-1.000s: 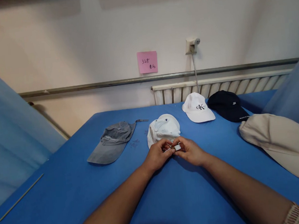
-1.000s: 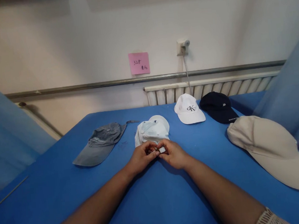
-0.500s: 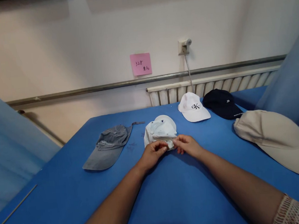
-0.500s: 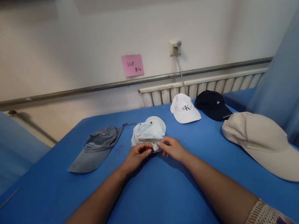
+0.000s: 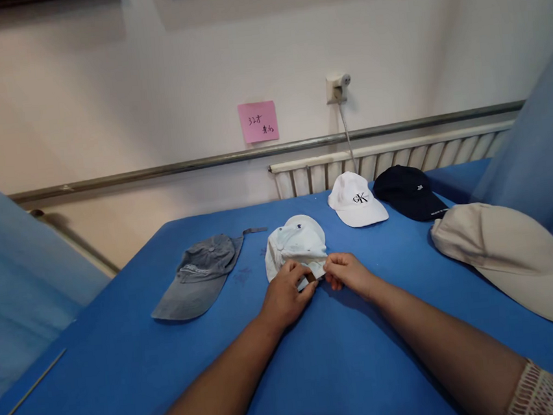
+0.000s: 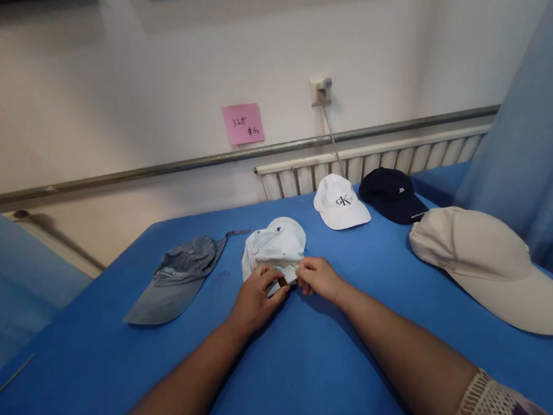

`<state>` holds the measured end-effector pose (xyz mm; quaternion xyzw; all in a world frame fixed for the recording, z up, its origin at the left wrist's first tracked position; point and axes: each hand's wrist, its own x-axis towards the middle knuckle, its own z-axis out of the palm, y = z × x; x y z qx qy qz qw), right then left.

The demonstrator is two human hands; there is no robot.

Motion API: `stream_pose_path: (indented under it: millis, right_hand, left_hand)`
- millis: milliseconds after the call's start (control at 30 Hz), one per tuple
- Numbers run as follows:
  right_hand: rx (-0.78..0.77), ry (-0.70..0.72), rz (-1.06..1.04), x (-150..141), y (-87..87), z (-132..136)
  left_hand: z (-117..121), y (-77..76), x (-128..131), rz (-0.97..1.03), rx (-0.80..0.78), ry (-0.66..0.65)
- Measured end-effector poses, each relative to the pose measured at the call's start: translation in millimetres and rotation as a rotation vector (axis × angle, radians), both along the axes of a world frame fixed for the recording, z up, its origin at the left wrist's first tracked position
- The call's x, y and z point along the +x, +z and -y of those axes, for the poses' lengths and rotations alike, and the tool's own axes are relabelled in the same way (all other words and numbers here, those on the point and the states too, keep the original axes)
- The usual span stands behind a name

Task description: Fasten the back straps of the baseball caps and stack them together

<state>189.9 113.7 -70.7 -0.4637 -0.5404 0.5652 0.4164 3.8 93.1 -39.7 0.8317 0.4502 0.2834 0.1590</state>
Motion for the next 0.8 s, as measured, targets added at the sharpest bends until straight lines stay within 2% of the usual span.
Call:
stream_pose_path:
  millis: [200,367,533,633,800]
  right_hand:
    - [-0.07,-0.081,0.072,6.5,3.1,-2.6]
    - [-0.207,-0.055,0.147,11.2,7.4,-1.5]
    - [-0.298,-0.036,0.17,16.7,13.0,-0.4]
    - [-0.366,0.011,0.125,18.6,16.3,1.9]
    - [-0.496,0.202,-0.108,18.0,19.7,8.9]
  left_hand:
    - [-1.6,0.3,-3.1,-0.028,-0.03,0.021]
    - [-1.9,0.8,-3.7,0.002,-0.074,0.033]
    - [-5.4,-2.7,-6.4,0.012,-0.046,0.023]
    - [-6.6,-4.5,-7.9,-0.01,-0.043,0.022]
    - [-5.8,-4.7,-7.6,0.026,-0.015,0.025]
